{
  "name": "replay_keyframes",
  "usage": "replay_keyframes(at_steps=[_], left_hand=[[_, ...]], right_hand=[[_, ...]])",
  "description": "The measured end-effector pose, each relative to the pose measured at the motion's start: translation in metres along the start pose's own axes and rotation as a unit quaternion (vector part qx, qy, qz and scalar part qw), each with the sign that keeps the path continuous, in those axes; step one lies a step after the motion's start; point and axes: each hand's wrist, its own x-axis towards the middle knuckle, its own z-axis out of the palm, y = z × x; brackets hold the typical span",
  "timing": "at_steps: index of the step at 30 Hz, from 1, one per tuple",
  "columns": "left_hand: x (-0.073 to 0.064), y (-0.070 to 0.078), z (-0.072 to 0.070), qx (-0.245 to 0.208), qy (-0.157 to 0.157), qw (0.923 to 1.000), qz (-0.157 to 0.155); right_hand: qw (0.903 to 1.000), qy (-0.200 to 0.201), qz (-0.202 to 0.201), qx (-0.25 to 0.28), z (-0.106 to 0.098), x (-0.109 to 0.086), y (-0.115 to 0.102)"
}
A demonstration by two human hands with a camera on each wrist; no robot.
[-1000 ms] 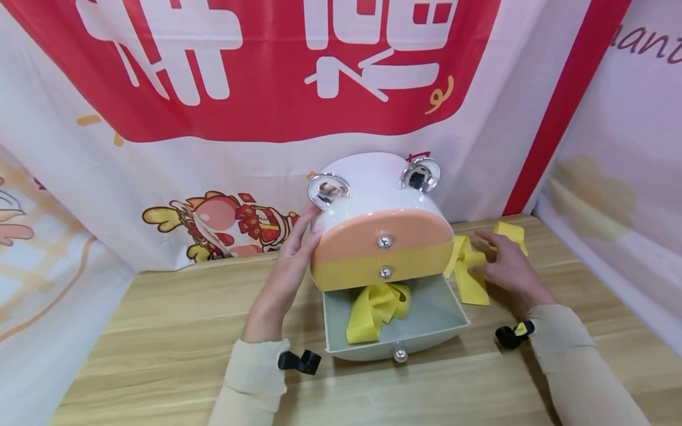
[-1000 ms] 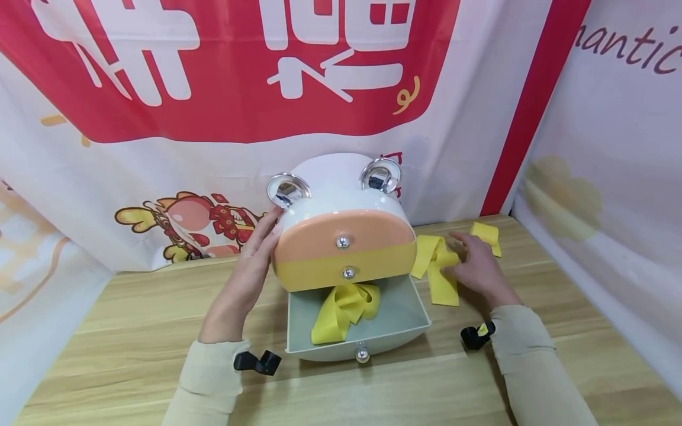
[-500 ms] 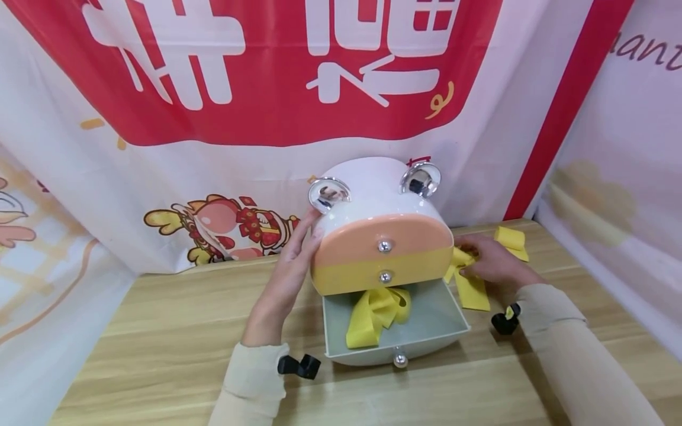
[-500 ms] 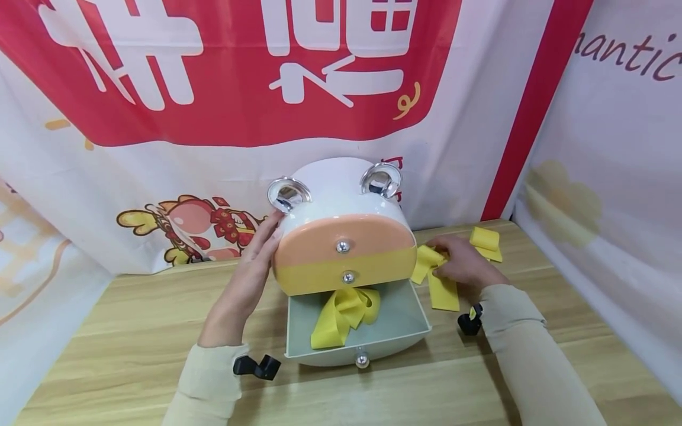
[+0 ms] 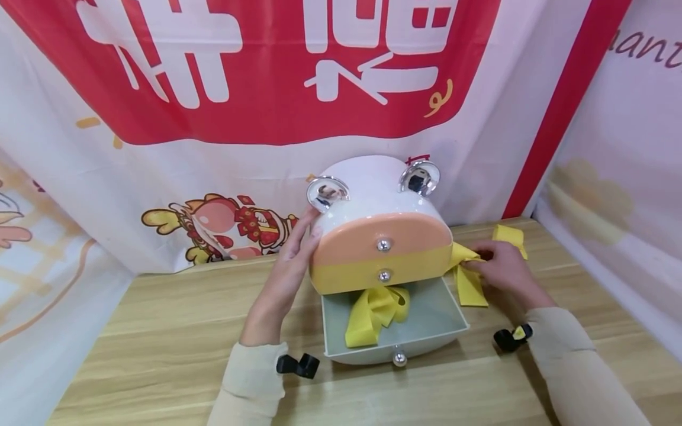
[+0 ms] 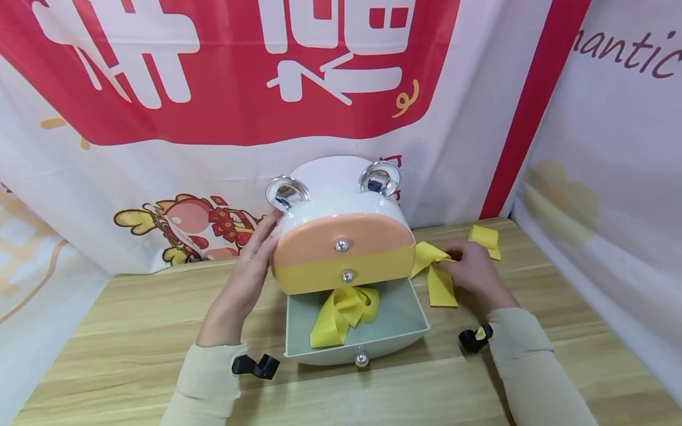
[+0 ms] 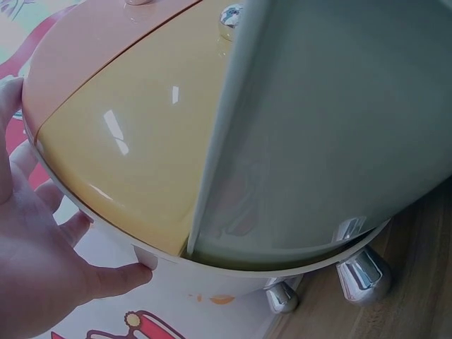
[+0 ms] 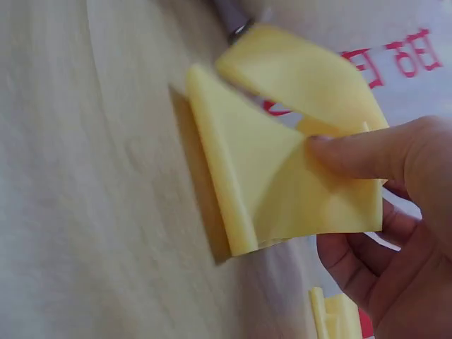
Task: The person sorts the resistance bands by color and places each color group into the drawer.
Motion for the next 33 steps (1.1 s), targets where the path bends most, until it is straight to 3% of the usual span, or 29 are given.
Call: replay_keyframes(at_steps=[9,12,17,33], left_hand=[[0.0,-0.001,0.002,-0.008,-0.004,1.0,-0.004],[0.0,-0.001,0.002,-0.006,-0.001,1.0,-0.003],[-0.001,0.001,0.001,-0.004,-0.001,1.0,-0.003],[-0.002,-0.001,-0.001,-0.007,-0.006,0.9999,-0.006]], right_hand=[[0.9987,0.046,0.017,0.012,-0.027,-0.03,0.011],[0.9975,0.051,0.022,0.044,-0.036,-0.034,0.01],[0.9933,0.04,0.036,0.102,-0.048,-0.037,0.002],[0.9841,0.075,0.053,0.152,-0.066,-0.052,-0.033]])
